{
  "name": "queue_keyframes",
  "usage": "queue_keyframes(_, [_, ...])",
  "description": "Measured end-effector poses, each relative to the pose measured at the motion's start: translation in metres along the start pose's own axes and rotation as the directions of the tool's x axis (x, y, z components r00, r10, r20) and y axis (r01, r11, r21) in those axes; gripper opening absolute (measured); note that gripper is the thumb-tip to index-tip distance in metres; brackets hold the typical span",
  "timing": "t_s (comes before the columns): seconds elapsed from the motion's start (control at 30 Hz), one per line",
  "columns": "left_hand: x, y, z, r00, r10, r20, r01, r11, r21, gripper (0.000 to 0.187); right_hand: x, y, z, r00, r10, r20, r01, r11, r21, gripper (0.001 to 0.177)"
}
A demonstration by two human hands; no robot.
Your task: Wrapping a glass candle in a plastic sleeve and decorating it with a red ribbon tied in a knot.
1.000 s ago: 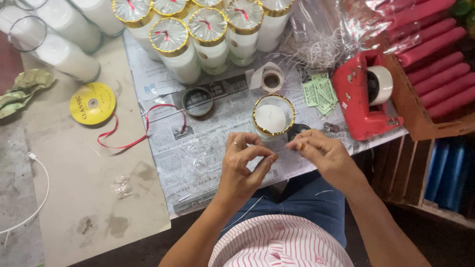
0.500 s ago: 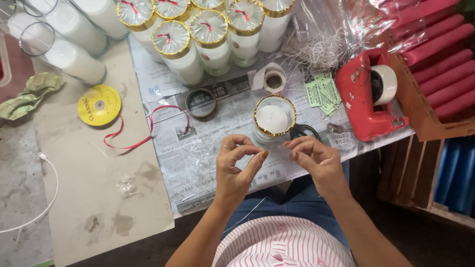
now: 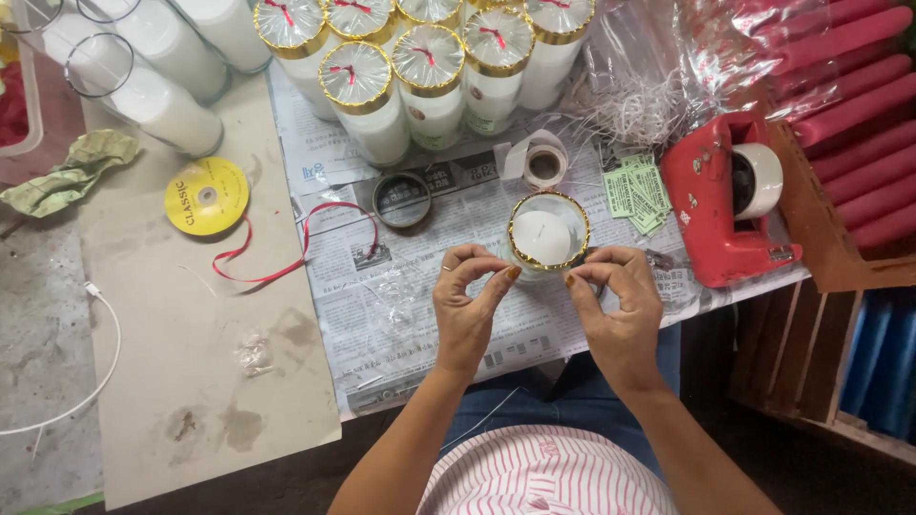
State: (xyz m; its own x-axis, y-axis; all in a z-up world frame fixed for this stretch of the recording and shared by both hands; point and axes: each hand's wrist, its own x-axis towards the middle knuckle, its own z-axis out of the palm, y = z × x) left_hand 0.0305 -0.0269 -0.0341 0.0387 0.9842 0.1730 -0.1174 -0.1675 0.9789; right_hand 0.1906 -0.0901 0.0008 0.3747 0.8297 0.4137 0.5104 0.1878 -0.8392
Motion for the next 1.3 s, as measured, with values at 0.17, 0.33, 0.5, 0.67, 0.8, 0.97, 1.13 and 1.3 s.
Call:
queue_keyframes(0.17, [0.009,0.004,0.006,0.999,0.050,0.011,-0.049,0.998,-0.037,0.009,0.000,0.015,0.008,0.998,-0.037,-0.048,0.039,0.998,0.042,0.008])
queue_keyframes(0.33, [0.014,-0.001,0.009,0.995,0.096,0.025,-0.095,0.994,-0.056,0.009,0.002,0.029,0.009,0.996,-0.034,-0.086,0.042,0.994,0.099,0.015])
queue_keyframes(0.5, [0.022,0.005,0.007,0.989,0.144,0.023,-0.144,0.990,-0.005,0.009,0.017,0.040,0.000,0.993,0.113,-0.020,-0.103,0.956,0.275,0.039])
queue_keyframes(0.67, [0.027,0.004,0.008,0.989,0.147,0.007,-0.147,0.989,0.020,0.012,0.022,0.067,-0.010,0.991,0.136,0.015,-0.132,0.925,0.357,0.026])
queue_keyframes(0.8, [0.016,-0.008,0.006,0.866,0.498,0.049,-0.490,0.826,0.280,0.017,0.026,0.032,-0.015,0.942,-0.331,-0.056,0.318,0.933,-0.167,0.013])
queue_keyframes(0.97, [0.015,0.010,0.011,0.688,0.672,0.274,-0.712,0.551,0.436,0.013,0.025,0.012,-0.007,0.907,-0.407,0.107,0.420,0.881,-0.217,0.016])
queue_keyframes(1.13, [0.030,0.017,0.010,0.649,0.628,0.429,-0.739,0.386,0.552,0.012,0.040,0.010,-0.010,0.835,-0.457,0.308,0.549,0.734,-0.399,0.014])
queue_keyframes(1.3, [0.037,0.025,0.015,0.652,0.516,0.555,-0.750,0.332,0.573,0.016,0.048,0.008,-0.017,0.806,-0.325,0.495,0.553,0.711,-0.435,0.004])
